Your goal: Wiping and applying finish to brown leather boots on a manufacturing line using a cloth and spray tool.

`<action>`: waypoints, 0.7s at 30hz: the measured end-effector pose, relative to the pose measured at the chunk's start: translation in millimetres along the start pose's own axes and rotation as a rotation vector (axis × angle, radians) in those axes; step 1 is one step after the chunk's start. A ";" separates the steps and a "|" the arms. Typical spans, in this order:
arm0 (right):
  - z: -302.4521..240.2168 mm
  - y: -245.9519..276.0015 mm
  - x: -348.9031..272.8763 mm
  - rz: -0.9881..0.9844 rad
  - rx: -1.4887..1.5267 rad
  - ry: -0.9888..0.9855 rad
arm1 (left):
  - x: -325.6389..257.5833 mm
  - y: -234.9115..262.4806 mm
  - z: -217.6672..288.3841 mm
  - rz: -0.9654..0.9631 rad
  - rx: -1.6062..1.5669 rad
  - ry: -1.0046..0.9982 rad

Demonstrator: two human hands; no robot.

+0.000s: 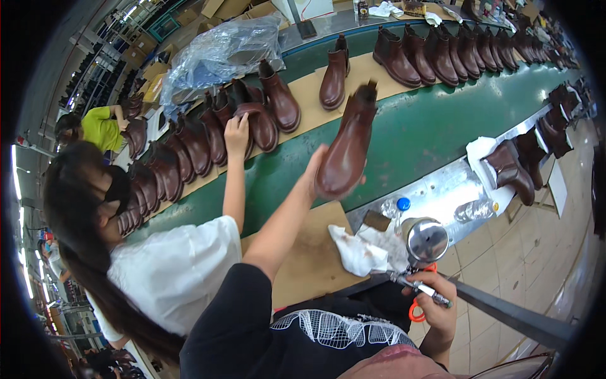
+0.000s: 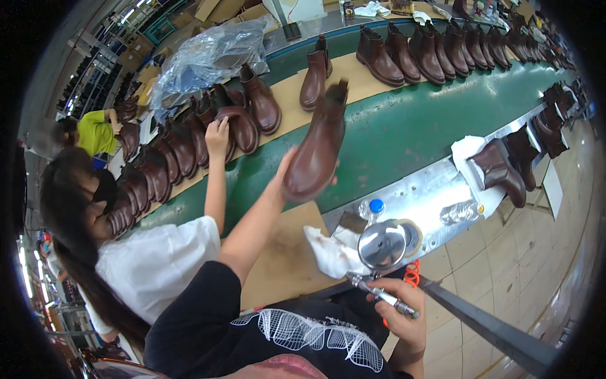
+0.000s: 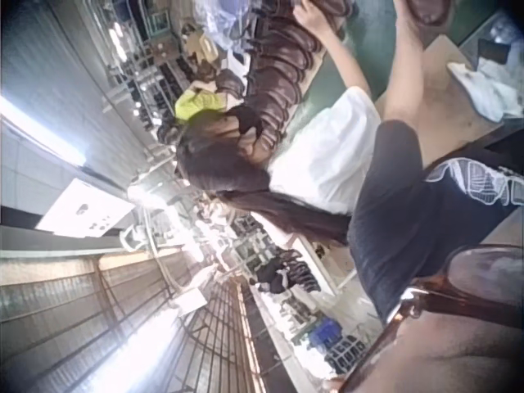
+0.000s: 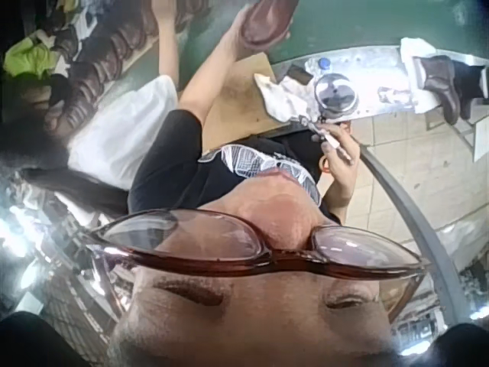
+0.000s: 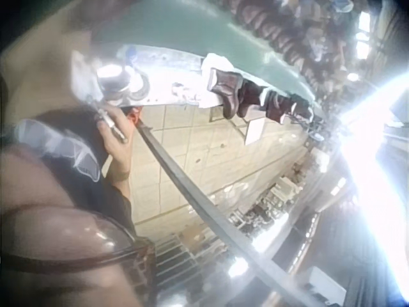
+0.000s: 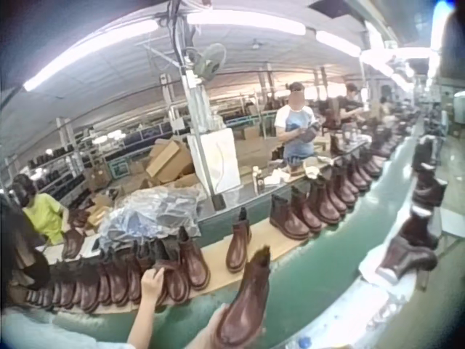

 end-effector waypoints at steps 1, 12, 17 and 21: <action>1.7 -3.1 3.5 0.014 0.019 -0.013 | 43.6 14.0 30.8 -0.034 0.017 -0.033; 16.7 -1.1 30.6 0.022 0.056 -0.214 | 202.1 94.6 94.4 0.509 0.461 -0.298; 15.3 3.4 38.0 -0.017 0.054 -0.205 | 193.1 128.6 119.7 0.860 0.414 -0.512; 20.7 5.9 37.0 -0.019 0.049 -0.228 | 195.5 134.2 144.4 1.038 0.396 -0.570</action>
Point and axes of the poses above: each hand's wrist, its own x-axis towards the middle knuckle, its own y-axis out of the back of the hand, z = x × y, the point moved 1 cm from there along x, towards the middle knuckle, and after that the axes turned 1 degree about z, right-handed, at the moved point
